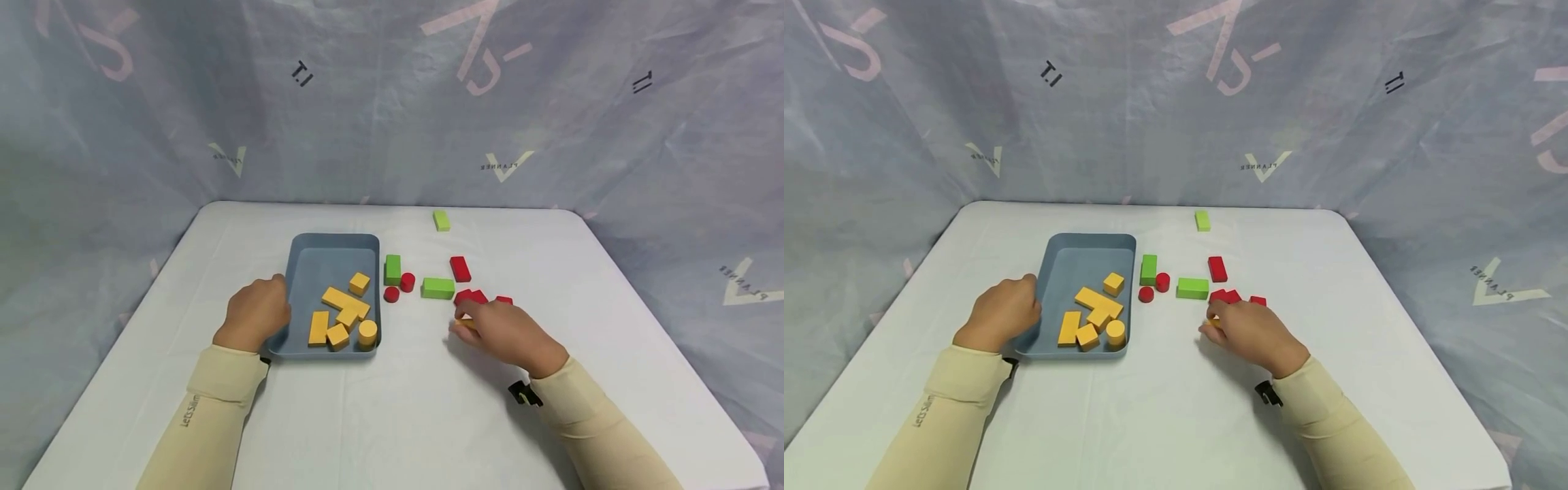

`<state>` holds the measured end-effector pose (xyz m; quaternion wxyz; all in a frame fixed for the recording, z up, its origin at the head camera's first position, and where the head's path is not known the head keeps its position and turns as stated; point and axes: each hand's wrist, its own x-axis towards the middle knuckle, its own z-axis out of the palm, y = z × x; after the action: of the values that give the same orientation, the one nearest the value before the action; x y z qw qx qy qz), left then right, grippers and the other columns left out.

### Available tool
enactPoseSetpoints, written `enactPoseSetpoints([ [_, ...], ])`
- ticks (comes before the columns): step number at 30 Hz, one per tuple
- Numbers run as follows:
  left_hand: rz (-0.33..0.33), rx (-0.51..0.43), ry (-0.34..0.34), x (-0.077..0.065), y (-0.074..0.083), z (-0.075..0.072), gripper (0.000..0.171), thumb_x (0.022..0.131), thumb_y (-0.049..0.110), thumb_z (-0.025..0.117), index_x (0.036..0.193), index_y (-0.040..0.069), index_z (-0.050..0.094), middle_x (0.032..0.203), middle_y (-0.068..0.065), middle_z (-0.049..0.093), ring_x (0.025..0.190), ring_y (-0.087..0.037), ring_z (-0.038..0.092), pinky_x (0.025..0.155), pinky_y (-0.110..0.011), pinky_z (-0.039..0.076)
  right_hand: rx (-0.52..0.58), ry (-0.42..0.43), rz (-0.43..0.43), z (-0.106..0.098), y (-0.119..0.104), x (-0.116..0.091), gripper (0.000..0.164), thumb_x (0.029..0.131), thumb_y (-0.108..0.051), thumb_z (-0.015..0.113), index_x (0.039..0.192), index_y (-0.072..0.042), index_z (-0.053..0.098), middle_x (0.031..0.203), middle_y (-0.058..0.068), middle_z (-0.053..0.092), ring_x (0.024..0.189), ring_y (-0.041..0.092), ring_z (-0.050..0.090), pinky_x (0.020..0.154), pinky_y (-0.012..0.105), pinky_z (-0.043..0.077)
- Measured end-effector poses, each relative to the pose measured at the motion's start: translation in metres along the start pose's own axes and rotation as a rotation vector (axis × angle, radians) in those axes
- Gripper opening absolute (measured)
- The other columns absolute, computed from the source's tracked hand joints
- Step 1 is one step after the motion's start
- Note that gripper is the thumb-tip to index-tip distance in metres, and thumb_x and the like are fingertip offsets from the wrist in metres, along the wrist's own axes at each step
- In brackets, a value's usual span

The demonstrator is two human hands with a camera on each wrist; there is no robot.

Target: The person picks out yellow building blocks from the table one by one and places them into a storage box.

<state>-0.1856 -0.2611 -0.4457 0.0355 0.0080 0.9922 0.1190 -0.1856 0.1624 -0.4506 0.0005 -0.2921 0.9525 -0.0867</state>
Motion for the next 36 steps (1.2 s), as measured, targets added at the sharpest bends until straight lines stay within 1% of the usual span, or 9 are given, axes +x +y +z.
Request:
enactPoseSetpoints([
  [1,-0.001,0.002,-0.001,0.000,0.000,0.000,0.015,0.092,0.000,0.059,0.102,-0.009,0.062,0.072,-0.015,0.063,0.056,-0.023,0.056,0.046,-0.034,0.043,0.000,0.025,-0.009,0.000,0.000,0.001,0.025,0.098,-0.038,0.068,0.109,-0.016,0.069,0.055,-0.016,0.048,0.045,0.000,0.038,0.064,0.028,0.047],
  [4,-0.007,0.007,-0.007,0.001,0.000,0.000,0.016,0.092,0.001,0.060,0.104,-0.009,0.062,0.073,-0.015,0.063,0.057,-0.023,0.056,0.046,-0.034,0.043,-0.011,0.105,-0.028,0.001,-0.002,0.004,0.022,0.094,-0.039,0.071,0.101,-0.019,0.070,0.059,-0.019,0.051,0.048,0.000,0.041,0.063,0.029,0.047],
  [10,-0.010,0.008,-0.011,0.001,-0.001,0.000,0.016,0.092,0.002,0.059,0.104,-0.008,0.062,0.072,-0.014,0.063,0.057,-0.023,0.056,0.046,-0.034,0.043,-0.040,0.231,-0.028,0.001,-0.009,0.014,0.022,0.086,-0.042,0.075,0.091,-0.022,0.070,0.057,-0.018,0.049,0.051,0.005,0.043,0.051,0.026,0.039],
  [14,-0.009,0.005,-0.010,0.001,-0.002,0.001,0.014,0.093,0.002,0.059,0.103,-0.008,0.062,0.072,-0.014,0.062,0.056,-0.023,0.056,0.046,-0.034,0.043,-0.028,0.281,-0.053,0.000,-0.012,0.022,0.021,0.081,-0.033,0.083,0.090,-0.021,0.069,0.063,-0.015,0.057,0.054,0.005,0.047,0.053,0.026,0.042],
  [18,-0.019,0.000,-0.021,0.001,-0.003,0.004,0.014,0.093,0.002,0.058,0.104,-0.008,0.062,0.073,-0.014,0.063,0.057,-0.024,0.056,0.047,-0.035,0.043,0.005,0.288,-0.093,-0.001,-0.015,0.030,0.020,0.078,-0.010,0.082,0.090,-0.018,0.068,0.069,-0.012,0.062,0.058,0.006,0.050,0.057,0.026,0.045],
  [22,-0.024,-0.001,-0.018,0.000,-0.003,0.005,0.014,0.093,0.002,0.058,0.103,-0.008,0.062,0.073,-0.014,0.063,0.057,-0.024,0.056,0.046,-0.035,0.043,0.044,0.278,-0.117,-0.003,-0.021,0.038,0.025,0.078,0.002,0.079,0.093,-0.017,0.072,0.077,-0.009,0.066,0.063,0.008,0.055,0.061,0.026,0.050],
  [30,-0.023,0.000,-0.009,0.000,-0.001,0.003,0.016,0.093,0.001,0.057,0.105,-0.008,0.062,0.073,-0.014,0.063,0.057,-0.023,0.056,0.046,-0.034,0.043,0.052,0.329,-0.126,-0.008,-0.032,0.050,0.040,0.076,-0.005,0.087,0.102,-0.016,0.058,0.085,-0.005,0.071,0.066,0.009,0.061,0.065,0.029,0.054],
  [33,-0.023,0.001,-0.005,0.001,-0.001,0.002,0.018,0.093,0.001,0.057,0.107,-0.009,0.062,0.073,-0.014,0.063,0.057,-0.023,0.056,0.046,-0.034,0.043,0.065,0.298,-0.111,-0.012,-0.039,0.056,0.044,0.075,-0.007,0.090,0.104,-0.017,0.058,0.088,-0.005,0.072,0.071,0.009,0.063,0.068,0.030,0.056],
  [36,-0.020,0.005,0.000,0.001,0.000,0.002,0.018,0.093,0.001,0.057,0.107,-0.009,0.062,0.073,-0.014,0.063,0.057,-0.023,0.056,0.046,-0.034,0.043,0.095,0.260,-0.105,-0.016,-0.045,0.062,0.039,0.075,-0.008,0.089,0.103,-0.021,0.066,0.093,-0.009,0.072,0.081,0.008,0.064,0.072,0.030,0.057],
])
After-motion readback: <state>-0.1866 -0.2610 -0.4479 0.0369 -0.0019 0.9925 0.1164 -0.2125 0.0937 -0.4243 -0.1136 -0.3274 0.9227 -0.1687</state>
